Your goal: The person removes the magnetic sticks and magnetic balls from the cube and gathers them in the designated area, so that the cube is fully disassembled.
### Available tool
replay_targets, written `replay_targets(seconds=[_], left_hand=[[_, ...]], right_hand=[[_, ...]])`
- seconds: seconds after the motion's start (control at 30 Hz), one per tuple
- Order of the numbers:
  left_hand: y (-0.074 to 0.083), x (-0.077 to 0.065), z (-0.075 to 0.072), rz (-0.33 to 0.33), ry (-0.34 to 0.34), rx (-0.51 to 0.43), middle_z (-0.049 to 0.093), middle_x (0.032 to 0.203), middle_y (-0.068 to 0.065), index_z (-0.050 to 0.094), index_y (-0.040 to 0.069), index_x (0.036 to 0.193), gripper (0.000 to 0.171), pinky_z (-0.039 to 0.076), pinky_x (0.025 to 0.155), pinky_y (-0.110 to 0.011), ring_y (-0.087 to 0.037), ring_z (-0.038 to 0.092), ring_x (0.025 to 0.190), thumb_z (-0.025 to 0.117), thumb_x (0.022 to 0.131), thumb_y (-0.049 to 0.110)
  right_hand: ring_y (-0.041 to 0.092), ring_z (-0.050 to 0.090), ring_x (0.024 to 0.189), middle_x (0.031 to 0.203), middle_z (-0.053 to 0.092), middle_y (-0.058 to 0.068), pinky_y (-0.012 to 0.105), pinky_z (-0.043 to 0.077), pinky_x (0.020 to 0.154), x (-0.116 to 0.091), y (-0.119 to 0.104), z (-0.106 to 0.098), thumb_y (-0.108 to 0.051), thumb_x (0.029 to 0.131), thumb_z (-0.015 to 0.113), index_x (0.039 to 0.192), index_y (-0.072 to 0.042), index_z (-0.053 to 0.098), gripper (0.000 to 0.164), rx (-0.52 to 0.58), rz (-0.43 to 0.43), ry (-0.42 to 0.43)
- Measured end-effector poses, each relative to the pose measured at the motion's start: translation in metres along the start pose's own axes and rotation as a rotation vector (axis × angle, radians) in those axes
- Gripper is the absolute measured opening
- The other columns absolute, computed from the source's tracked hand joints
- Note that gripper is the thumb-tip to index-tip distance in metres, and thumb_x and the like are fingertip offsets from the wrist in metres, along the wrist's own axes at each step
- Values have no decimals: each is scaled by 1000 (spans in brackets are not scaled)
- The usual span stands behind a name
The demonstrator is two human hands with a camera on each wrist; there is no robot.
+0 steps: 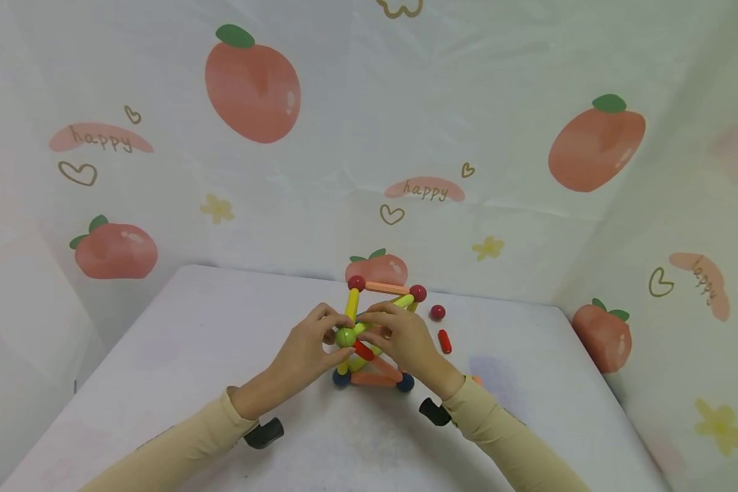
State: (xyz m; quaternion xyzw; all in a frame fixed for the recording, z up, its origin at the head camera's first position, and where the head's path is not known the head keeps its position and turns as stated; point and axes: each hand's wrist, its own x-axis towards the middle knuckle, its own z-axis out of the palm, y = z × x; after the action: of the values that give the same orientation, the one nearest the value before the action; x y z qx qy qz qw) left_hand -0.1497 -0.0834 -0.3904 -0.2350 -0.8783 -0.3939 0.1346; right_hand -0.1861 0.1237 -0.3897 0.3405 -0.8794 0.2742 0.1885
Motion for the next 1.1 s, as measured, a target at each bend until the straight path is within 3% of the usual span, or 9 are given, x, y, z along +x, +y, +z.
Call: replay_targets(seconds=[0.2, 0.77, 0.93, 1.1], left_hand=[[1, 0, 0, 3, 3, -10, 55, 97, -1, 67, 10, 109, 39, 57, 74, -18, -15, 63, 81, 86, 75, 10], [0, 0, 0, 15, 4, -7, 55, 98, 1, 67, 10, 110, 40, 56, 74, -16, -8, 59, 82, 86, 75, 11], [-1, 0, 1, 24, 16, -1, 55, 97, 1, 67, 10, 109, 39, 57, 73, -17, -8, 59, 81, 86, 75, 11], [-2, 0, 1, 32, 15, 13, 55, 97, 1, 67, 11, 109, 39, 57, 73, -18, -8, 60, 80, 86, 75, 11]], right_hand=[[10, 64, 70, 106, 72, 3, 15, 54, 66, -2, 2, 3, -23, 78, 83, 109, -15, 76, 32, -13, -3, 20], [10, 64, 69, 101, 72, 2, 15, 54, 65, 1, 3, 1, -22, 79, 83, 106, -14, 76, 29, -5, -39, 70], [10, 62, 70, 102, 71, 1, 15, 54, 65, 4, 3, -4, -21, 79, 82, 106, -13, 75, 29, 58, -28, 25], [10, 62, 71, 110, 70, 4, 18, 56, 67, 3, 6, -6, -18, 82, 79, 114, -10, 71, 34, 187, 51, 6]])
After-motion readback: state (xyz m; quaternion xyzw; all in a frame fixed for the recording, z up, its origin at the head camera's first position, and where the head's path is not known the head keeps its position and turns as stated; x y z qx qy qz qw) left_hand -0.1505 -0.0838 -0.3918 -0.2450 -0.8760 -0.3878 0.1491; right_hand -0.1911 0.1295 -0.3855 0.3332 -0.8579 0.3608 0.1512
